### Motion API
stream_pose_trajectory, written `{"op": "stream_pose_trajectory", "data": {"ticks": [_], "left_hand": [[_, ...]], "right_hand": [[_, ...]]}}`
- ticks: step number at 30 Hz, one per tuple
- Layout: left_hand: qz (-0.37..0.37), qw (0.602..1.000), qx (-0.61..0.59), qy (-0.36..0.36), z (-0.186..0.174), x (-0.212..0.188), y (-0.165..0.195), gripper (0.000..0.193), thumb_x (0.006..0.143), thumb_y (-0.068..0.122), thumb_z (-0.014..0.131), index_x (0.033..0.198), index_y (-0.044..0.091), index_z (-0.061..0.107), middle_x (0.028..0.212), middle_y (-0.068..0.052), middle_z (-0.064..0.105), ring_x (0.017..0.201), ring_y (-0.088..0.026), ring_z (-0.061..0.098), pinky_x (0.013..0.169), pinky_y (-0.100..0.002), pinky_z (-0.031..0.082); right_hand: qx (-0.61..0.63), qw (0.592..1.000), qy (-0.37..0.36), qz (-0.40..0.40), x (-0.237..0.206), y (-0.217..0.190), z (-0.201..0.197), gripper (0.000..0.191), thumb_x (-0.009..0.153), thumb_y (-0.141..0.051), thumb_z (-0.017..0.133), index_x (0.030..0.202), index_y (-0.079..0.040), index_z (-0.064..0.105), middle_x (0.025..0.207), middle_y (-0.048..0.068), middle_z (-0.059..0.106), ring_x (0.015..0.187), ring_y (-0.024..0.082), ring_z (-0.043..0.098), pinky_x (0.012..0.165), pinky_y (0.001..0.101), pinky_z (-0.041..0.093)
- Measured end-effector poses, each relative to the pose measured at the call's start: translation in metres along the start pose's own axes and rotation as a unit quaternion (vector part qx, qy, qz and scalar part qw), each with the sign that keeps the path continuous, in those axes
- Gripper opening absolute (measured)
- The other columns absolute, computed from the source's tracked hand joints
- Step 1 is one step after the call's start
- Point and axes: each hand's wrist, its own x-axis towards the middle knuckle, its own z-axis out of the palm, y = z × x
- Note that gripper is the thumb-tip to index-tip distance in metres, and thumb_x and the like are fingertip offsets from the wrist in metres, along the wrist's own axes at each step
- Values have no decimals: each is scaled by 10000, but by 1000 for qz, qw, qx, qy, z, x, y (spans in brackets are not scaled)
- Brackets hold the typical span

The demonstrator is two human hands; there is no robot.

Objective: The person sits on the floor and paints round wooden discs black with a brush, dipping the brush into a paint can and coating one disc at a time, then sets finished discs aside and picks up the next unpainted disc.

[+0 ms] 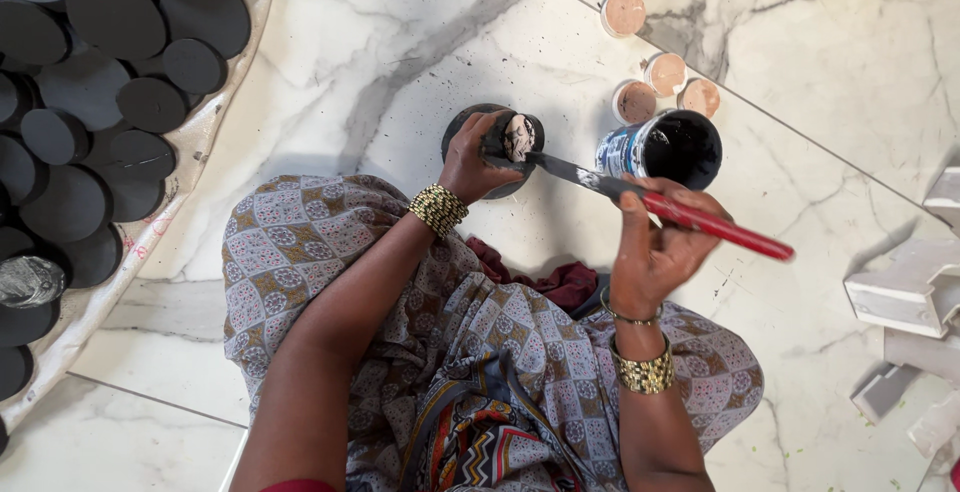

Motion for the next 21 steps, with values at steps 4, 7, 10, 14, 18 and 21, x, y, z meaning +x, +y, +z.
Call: {"op": "stream_pose_trajectory", "data": {"ticks": [4,7,10,14,18,21], "left_hand": [[48,999,2,-6,0,-1,4,908,625,213,961,1413,62,536,1331,-167,602,1222,-349,635,1037,-437,555],[67,998,-1,-13,2,-2,3,915,616,213,961,1409,54,533,1325,-179,595,1220,-357,625,1039,-435,550],[31,1000,-2,1,3,0,-5,901,637,231,965,1410,61,534,1312,-163,618,1206,-329,651,1038,-418,563],[13,1000,-24,-6,6,-3,-16,901,647,223,974,1424,73,544,1332,-160,641,1222,-327,660,1048,-423,559],[0,999,-41,-18,7,-4,-17,925,668,227,974,1455,77,512,1360,-166,620,1240,-327,649,1051,-422,558],[-10,999,-42,-14,3,-2,-11,925,653,206,966,1459,101,524,1357,-160,622,1238,-326,653,1053,-418,564]], "right_hand": [[36,998,29,-49,5,1,0,484,1085,112,688,1347,-81,329,1217,184,579,1164,253,655,1125,423,616],[23,1000,-4,-8,6,1,0,455,1076,103,671,1312,-82,329,1259,191,598,1181,270,677,1060,413,641],[12,999,-40,10,5,0,-3,472,1055,124,680,1327,-68,346,1204,175,546,1171,273,663,1063,411,615],[36,999,-6,-27,6,-1,-4,459,1064,127,683,1310,-80,356,1202,170,566,1172,260,658,1109,420,648],[33,999,-24,-8,9,-2,-2,448,1059,127,671,1295,-77,350,1211,193,576,1181,281,678,1056,376,633],[5,997,-70,8,8,-8,-5,409,1058,139,657,1258,-52,356,1209,234,602,1171,300,676,1013,352,612]]}}
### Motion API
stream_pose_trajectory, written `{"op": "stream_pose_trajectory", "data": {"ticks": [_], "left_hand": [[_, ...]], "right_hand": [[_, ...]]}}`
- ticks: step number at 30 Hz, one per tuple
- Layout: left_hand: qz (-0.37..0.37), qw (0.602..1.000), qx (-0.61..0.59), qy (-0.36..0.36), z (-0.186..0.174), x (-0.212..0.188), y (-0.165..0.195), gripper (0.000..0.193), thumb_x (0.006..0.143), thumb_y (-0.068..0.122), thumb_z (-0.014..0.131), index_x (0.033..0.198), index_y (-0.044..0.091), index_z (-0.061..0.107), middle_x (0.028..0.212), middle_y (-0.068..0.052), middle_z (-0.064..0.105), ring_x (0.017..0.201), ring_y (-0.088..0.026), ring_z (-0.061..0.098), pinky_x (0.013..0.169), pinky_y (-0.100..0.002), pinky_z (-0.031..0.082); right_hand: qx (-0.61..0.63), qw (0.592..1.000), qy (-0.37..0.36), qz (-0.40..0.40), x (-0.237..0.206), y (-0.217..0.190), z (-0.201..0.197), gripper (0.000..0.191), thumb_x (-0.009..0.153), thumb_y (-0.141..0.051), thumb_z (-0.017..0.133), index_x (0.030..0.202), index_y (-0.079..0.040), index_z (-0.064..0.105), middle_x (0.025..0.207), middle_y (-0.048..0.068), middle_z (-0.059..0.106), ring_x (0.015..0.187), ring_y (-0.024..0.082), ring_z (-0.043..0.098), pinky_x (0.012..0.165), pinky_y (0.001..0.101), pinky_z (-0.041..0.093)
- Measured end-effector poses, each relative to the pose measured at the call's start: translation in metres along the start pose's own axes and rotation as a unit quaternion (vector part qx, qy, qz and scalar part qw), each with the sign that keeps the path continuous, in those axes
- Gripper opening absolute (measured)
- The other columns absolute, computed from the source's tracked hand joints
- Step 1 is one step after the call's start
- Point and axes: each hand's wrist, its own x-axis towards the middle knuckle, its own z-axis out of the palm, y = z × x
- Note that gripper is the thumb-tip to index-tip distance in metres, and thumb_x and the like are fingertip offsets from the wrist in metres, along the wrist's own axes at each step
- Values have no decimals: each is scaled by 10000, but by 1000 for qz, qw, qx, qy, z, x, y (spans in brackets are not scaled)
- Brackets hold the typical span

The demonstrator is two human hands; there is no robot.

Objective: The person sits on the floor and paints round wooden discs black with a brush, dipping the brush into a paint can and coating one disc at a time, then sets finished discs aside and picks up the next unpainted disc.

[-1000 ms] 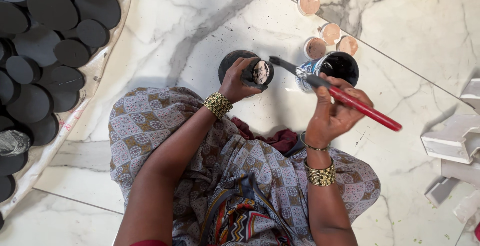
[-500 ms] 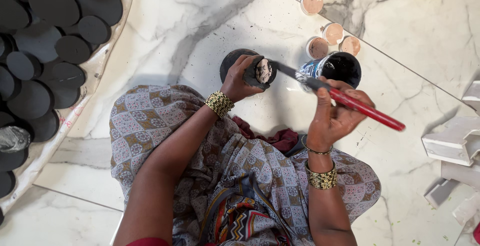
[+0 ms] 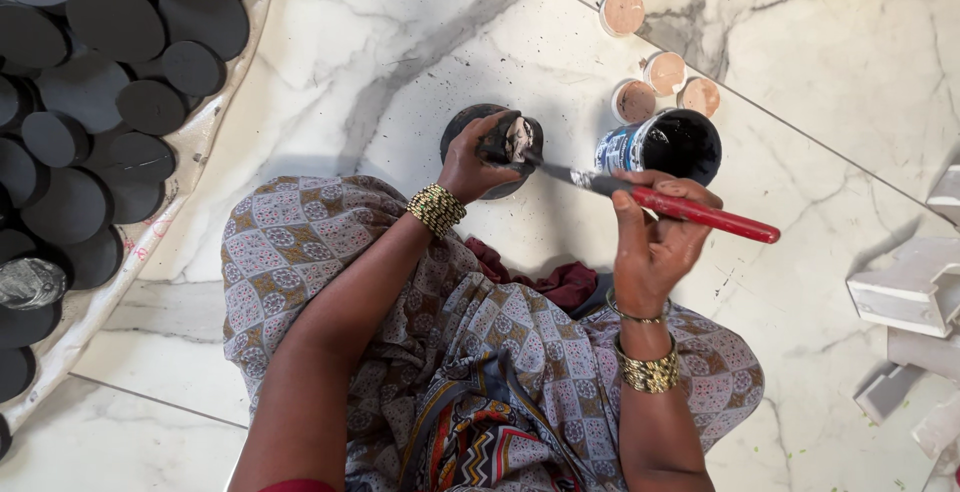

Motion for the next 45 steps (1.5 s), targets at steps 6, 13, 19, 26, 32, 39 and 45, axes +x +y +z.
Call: {"op": "stream_pose_trajectory", "data": {"ticks": [6,13,19,26,32,39,45], "left_hand": [[62,998,1,-25,-5,1,19,926,652,143,942,1470,122,509,1400,-157,591,1290,-341,611,1087,-424,531],[65,997,1,-28,-8,3,27,952,630,76,899,1491,133,497,1423,-153,555,1324,-352,587,1112,-427,524],[58,998,13,-36,-6,1,24,967,626,120,923,1490,134,489,1399,-154,566,1277,-351,603,1071,-438,546],[18,999,25,-11,-5,1,18,912,635,166,920,1459,129,531,1318,-139,630,1204,-325,660,1035,-422,566],[13,999,25,-16,-2,1,12,895,641,184,918,1447,113,534,1300,-147,630,1189,-325,659,1025,-419,563],[27,999,38,5,-1,0,12,898,631,185,930,1433,91,537,1317,-164,620,1206,-344,646,1031,-430,552],[30,998,49,6,1,0,13,886,639,214,958,1407,78,538,1296,-160,621,1185,-342,656,1017,-421,562]], "right_hand": [[11,998,60,-12,4,-2,1,401,1051,117,652,1254,-60,356,1268,226,614,1205,305,696,977,356,631],[1,1000,-24,17,-3,-10,-3,378,1041,132,630,1256,-41,372,1262,241,600,1192,314,668,1048,395,606],[14,999,32,-29,1,-6,1,377,1056,121,639,1244,-57,364,1274,225,593,1199,307,675,1028,394,615],[32,999,-16,7,-4,-10,-3,381,1057,127,635,1259,-48,363,1269,239,572,1206,303,645,1118,414,579],[31,999,8,-30,-1,-5,2,390,1068,127,635,1267,-65,361,1229,223,584,1210,304,665,1089,390,604],[23,999,41,-19,-1,0,-1,428,1062,109,672,1292,-60,352,1219,192,590,1161,272,683,1032,354,640],[-36,995,88,-32,-1,15,4,466,1059,77,739,1302,-49,362,1214,164,514,1132,224,630,987,325,628]]}}
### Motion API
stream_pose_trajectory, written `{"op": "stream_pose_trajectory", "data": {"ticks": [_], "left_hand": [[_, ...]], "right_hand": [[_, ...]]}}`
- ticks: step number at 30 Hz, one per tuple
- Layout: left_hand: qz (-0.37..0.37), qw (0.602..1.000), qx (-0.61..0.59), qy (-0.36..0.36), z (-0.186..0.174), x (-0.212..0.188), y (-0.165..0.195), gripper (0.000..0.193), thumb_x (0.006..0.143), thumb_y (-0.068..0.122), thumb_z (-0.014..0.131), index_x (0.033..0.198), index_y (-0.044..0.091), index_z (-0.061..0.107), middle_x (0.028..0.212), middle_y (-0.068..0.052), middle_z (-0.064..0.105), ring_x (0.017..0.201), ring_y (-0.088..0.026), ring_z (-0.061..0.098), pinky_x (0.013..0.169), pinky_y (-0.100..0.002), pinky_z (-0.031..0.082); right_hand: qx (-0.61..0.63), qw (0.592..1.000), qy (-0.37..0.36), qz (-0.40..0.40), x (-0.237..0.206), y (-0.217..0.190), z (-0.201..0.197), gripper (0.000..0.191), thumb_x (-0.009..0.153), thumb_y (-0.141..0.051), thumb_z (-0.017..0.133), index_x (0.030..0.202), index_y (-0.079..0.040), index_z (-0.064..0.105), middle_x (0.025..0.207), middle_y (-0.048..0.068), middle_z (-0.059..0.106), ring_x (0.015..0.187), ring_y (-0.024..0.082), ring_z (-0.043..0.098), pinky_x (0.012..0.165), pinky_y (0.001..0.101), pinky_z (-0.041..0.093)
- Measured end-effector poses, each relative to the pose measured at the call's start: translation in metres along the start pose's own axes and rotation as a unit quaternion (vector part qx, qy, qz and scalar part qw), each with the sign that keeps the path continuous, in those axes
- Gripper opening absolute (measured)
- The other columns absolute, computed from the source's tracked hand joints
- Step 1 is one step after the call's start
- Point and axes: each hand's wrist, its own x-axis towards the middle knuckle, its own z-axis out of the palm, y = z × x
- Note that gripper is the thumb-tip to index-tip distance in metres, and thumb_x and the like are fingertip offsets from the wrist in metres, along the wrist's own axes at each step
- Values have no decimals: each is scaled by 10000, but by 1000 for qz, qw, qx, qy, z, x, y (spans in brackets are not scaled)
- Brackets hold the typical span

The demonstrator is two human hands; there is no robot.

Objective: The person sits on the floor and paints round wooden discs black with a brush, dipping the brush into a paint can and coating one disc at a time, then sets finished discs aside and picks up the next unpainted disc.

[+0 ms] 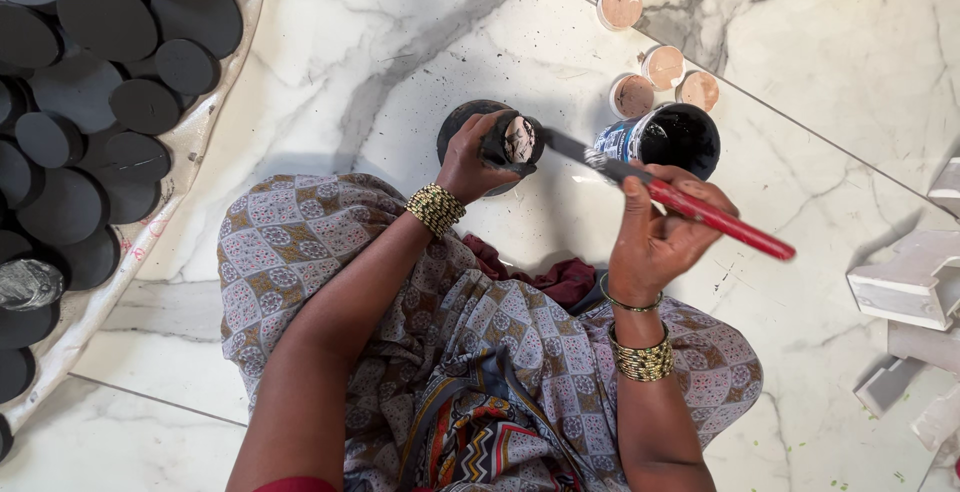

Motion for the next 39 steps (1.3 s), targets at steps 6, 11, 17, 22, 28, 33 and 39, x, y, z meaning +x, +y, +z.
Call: {"op": "stream_pose_trajectory", "data": {"ticks": [6,11,17,22,28,33,39], "left_hand": [[3,1000,16,14,-1,0,1,918,619,212,971,1407,72,522,1288,-170,606,1174,-352,645,1005,-434,564],[5,1000,15,-6,-1,-1,4,908,619,193,966,1411,85,535,1286,-163,608,1189,-356,639,1019,-440,561],[5,1000,22,7,-2,0,6,918,612,200,968,1408,77,527,1278,-170,605,1178,-359,636,1004,-440,555],[-6,1000,18,-5,-2,0,5,921,615,211,967,1413,78,529,1262,-169,608,1164,-352,643,999,-437,562],[-16,1000,27,3,1,0,-1,922,613,234,972,1406,70,529,1268,-174,615,1162,-354,644,994,-441,559],[-38,999,14,4,3,-2,-11,922,624,231,970,1418,73,529,1302,-173,616,1190,-342,650,1015,-433,567],[-45,999,22,4,9,-5,-25,945,612,240,986,1420,64,528,1320,-183,622,1201,-351,643,1008,-441,553]], "right_hand": [[14,1000,-1,-1,-2,3,-2,481,1070,55,733,1334,-54,346,1212,172,569,1136,216,643,1033,316,618],[17,1000,0,-3,2,8,3,491,1057,65,736,1332,-46,344,1252,162,503,1166,227,624,1042,346,632],[11,1000,-4,3,2,8,0,473,1071,71,722,1332,-52,347,1238,166,530,1159,225,641,1037,337,623],[-4,999,-41,16,5,5,-2,478,1031,94,741,1299,-34,366,1264,146,448,1143,233,633,1013,345,611],[8,1000,-26,-5,7,-3,-4,448,1079,94,710,1303,-57,353,1226,165,527,1177,236,644,1065,342,607],[43,994,-89,46,8,-12,-4,396,1069,85,681,1266,-61,370,1214,185,591,1173,250,676,1039,317,607],[22,990,-118,79,5,-23,-6,391,1028,97,690,1226,-44,384,1227,191,600,1144,249,680,954,291,605]]}}
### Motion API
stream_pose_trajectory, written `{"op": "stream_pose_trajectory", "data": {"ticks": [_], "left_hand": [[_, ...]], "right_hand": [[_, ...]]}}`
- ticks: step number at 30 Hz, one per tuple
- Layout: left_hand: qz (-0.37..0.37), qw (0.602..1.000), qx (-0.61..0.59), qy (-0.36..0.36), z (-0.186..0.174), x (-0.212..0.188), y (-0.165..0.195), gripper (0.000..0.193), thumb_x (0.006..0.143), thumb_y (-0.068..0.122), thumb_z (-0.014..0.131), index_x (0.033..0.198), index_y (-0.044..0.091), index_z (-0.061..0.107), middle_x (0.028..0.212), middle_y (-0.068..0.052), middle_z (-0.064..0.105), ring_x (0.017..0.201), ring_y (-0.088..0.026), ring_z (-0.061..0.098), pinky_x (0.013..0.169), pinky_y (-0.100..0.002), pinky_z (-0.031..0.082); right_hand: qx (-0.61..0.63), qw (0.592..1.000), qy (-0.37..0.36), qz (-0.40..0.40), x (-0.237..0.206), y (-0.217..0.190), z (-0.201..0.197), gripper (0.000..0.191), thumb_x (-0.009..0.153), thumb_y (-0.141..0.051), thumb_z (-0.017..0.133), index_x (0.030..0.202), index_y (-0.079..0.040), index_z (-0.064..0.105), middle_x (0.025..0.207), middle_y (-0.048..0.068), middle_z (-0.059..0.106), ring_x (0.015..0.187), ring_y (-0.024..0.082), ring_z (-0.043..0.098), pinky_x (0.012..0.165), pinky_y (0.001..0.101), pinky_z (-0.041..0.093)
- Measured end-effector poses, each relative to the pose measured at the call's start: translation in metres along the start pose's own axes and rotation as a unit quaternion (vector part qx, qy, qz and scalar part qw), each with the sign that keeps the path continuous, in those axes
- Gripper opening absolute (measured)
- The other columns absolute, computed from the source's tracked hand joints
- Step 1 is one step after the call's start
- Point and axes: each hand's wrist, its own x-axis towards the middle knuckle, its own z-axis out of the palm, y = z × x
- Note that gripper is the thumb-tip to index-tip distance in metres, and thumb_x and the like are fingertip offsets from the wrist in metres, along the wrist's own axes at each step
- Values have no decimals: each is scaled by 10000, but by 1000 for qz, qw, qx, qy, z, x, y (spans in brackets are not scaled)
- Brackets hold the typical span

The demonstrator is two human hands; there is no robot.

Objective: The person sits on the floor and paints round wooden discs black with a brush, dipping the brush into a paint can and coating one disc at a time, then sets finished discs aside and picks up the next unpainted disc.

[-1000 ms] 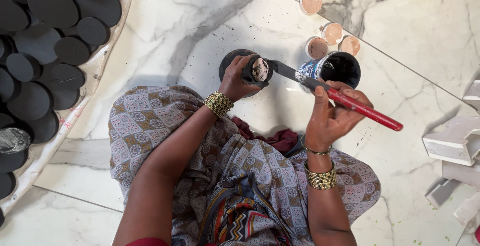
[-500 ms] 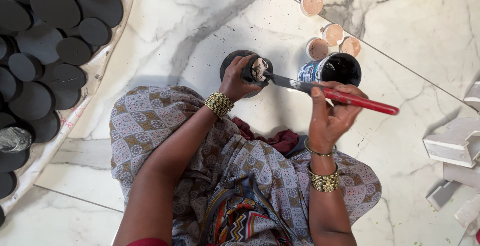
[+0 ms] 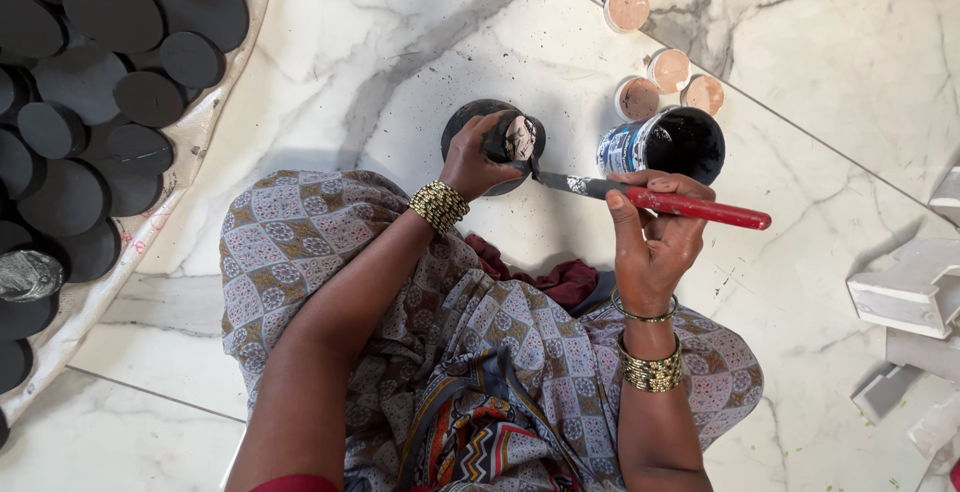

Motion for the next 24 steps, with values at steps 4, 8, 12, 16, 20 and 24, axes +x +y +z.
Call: {"op": "stream_pose_trajectory", "data": {"ticks": [4,8,12,16,20,24], "left_hand": [[-1,1000,2,2,2,-1,-6,936,620,237,979,1420,48,531,1318,-186,627,1206,-350,644,1019,-441,546],[-13,1000,2,1,2,-1,-7,943,613,234,976,1414,26,524,1321,-197,619,1208,-357,635,1020,-440,541],[-7,1000,-6,3,2,0,-6,939,612,241,976,1410,37,524,1329,-192,622,1212,-349,640,1025,-437,543],[-16,1000,-3,-3,3,-1,-6,946,607,241,975,1417,48,528,1322,-193,625,1207,-352,641,1023,-440,544],[5,1000,7,5,2,-1,-8,964,631,262,994,1426,29,501,1329,-207,619,1213,-368,632,1021,-462,529],[-17,1000,-6,3,3,0,-8,943,622,263,977,1420,48,524,1323,-192,635,1215,-348,648,1033,-446,546]], "right_hand": [[32,997,29,-57,0,1,1,385,1061,97,674,1255,-46,374,1249,183,587,1164,249,690,1001,290,623],[-30,998,5,-49,2,4,1,343,1030,133,650,1223,-20,411,1260,214,563,1168,284,681,972,318,626],[-10,997,38,-74,3,5,0,366,1056,140,657,1249,-27,395,1236,204,565,1186,283,671,1048,339,615],[39,998,11,-46,2,7,-1,374,1041,134,656,1233,-37,384,1272,211,589,1190,294,677,1028,337,610],[-6,996,27,-84,1,9,0,373,1045,148,648,1260,-27,397,1228,221,575,1180,307,663,1041,362,602],[25,997,34,-69,-1,9,0,383,1040,141,659,1247,-34,388,1246,215,582,1176,301,675,1051,392,633]]}}
